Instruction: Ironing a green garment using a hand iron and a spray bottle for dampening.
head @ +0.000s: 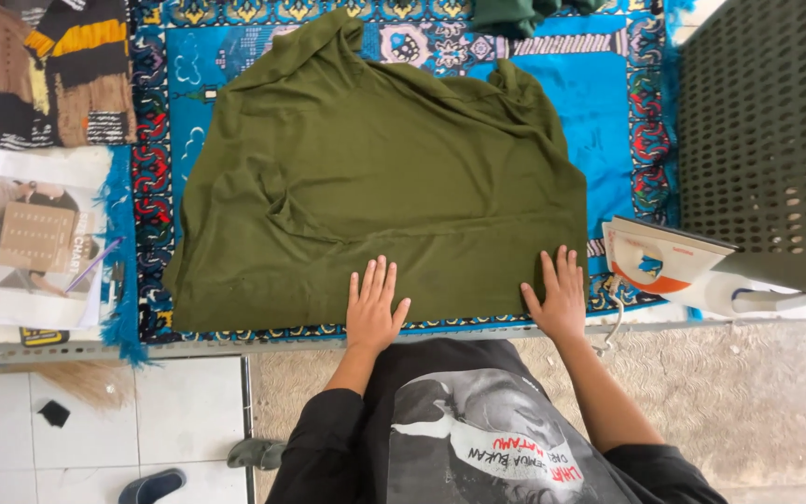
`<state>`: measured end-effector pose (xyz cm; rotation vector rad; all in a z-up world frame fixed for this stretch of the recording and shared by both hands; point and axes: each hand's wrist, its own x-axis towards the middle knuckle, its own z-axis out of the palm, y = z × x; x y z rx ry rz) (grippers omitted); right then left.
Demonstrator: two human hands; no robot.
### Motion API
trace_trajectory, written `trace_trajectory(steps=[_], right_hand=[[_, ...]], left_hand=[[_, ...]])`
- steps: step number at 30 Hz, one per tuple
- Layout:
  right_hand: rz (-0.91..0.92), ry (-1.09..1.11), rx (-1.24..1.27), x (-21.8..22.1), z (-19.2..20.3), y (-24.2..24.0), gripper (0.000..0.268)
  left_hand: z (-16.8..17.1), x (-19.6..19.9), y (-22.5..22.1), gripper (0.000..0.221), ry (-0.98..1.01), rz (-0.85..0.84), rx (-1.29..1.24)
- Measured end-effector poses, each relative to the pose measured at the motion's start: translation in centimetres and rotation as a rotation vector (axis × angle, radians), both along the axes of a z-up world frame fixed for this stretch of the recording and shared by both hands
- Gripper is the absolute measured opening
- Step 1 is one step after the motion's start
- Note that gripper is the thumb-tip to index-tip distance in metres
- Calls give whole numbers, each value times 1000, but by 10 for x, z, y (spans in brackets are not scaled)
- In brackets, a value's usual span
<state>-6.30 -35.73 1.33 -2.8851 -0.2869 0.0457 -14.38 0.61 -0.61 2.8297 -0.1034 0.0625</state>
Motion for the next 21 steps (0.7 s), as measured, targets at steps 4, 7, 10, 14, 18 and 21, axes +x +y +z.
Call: trace_trajectory(steps=[4, 7, 10, 14, 18, 21], right_hand=[[-43, -430, 179, -33, -4, -39, 32], [-276, -572, 287, -48, 10, -67, 32], [-511, -705, 457, -38, 22, -94, 45], [-593, -778, 477, -17, 71, -72, 53], [-616, -690, 524, -11, 92, -45, 46], [-618, -664, 604, -11, 65, -56, 74]], left_hand=[[-5, 1, 0, 74, -54, -5, 31], [-8, -6, -1, 74, -66, 5, 27], [-4, -2, 0, 74, -25, -4, 17], [6, 0, -1, 74, 2, 1, 61], [8, -4, -2, 77, 30, 10, 111], [2, -10, -6, 70, -102, 42, 48]])
